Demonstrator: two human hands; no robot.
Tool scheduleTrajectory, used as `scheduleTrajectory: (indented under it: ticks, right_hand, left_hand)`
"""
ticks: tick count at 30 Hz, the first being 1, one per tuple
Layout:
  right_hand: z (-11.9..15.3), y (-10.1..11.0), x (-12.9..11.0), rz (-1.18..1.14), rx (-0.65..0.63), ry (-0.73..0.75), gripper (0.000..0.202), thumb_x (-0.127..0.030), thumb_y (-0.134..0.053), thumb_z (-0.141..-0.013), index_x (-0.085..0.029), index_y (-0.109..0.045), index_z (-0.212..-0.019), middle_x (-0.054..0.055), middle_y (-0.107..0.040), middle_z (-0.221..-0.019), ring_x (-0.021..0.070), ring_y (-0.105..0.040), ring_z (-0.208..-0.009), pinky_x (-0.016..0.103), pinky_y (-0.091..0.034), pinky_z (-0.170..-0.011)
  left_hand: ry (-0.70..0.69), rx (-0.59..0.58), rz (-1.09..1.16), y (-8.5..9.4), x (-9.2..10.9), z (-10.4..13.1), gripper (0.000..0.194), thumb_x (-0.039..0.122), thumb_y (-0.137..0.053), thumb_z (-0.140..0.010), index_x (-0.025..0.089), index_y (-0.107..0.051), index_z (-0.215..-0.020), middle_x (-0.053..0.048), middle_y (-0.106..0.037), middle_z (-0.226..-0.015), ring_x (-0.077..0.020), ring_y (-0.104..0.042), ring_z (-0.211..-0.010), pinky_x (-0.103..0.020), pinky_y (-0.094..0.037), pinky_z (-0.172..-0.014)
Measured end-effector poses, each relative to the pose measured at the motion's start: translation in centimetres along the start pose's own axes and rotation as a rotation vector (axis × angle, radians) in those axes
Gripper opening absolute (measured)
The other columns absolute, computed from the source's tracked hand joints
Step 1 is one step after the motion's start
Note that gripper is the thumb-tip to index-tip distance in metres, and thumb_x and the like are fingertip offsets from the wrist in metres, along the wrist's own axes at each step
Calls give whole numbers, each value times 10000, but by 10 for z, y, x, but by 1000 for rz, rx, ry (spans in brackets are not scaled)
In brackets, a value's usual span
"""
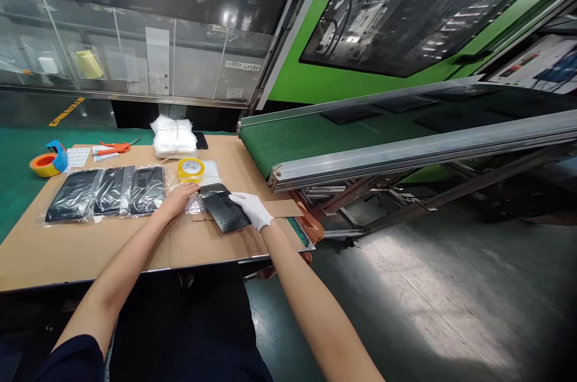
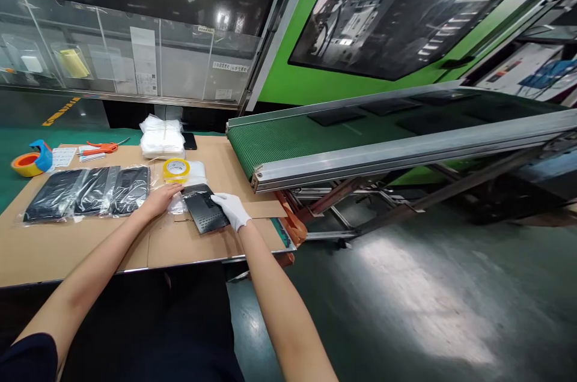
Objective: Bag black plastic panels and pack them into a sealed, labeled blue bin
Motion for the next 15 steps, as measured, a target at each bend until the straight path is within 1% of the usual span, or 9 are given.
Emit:
scheduleTrajectory:
  ticks: [3,6,8,11,13,15]
  right_hand:
    - [-3,-3,3,7,-1,17,273,-342,-728,-786,-161,-830,-964,94,-799,-1122,270,-693,-1152,403,-499,-1088]
    - [-5,-8,1,6,-14,49,283,-358,-720,-792,-166,-826,-972,88,-796,-1136,273,-695,-1156,416,-487,-1110]
    - [-5,-10,-3,5,-25,76,248,-370,-721,-793,-184,-825,-920,83,-799,-1125,287,-694,-1163,435,-478,-1127]
    - [-3,-8,-12,-1,-51,129,139,-334,-758,-762,-226,-814,-831,56,-802,-1104,306,-671,-1210,445,-463,-1152]
    - [0,-4,-16,-61,-32,164,154,-307,-770,-746,-229,-810,-873,60,-798,-1111,310,-673,-1200,445,-503,-1111]
    - [3,1,-17,-140,10,179,280,-328,-734,-770,-207,-796,-1015,90,-789,-1127,301,-701,-1132,441,-575,-1002]
  left_hand:
    - [-12,10,20,-3,3,-3,558,14,-458,-877,208,-663,-1358,-94,-657,-1427,-222,-581,-1371,-450,-433,-1194]
    - [-8,17,33,-5,8,-7,523,47,-503,-884,206,-663,-1356,-109,-654,-1429,-234,-590,-1361,-446,-443,-1182]
    - [0,30,55,-5,11,-9,516,57,-521,-881,210,-665,-1352,-113,-649,-1435,-240,-599,-1350,-447,-444,-1179]
    - [69,72,177,-2,8,-11,490,65,-539,-872,234,-699,-1302,-85,-674,-1408,-241,-619,-1324,-450,-436,-1184]
    - [117,94,248,1,5,-13,442,81,-540,-877,231,-730,-1247,-80,-706,-1359,-253,-644,-1289,-463,-446,-1174]
    - [142,104,274,6,3,-15,396,116,-536,-900,225,-745,-1219,-79,-726,-1322,-264,-661,-1259,-475,-460,-1158]
Point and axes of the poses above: each hand's wrist, its own z-axis away from the middle knuckle, its own y-axis out of the back of the hand, x = y × z, the point moved 6 cm from there along -z, towards the middle knuckle
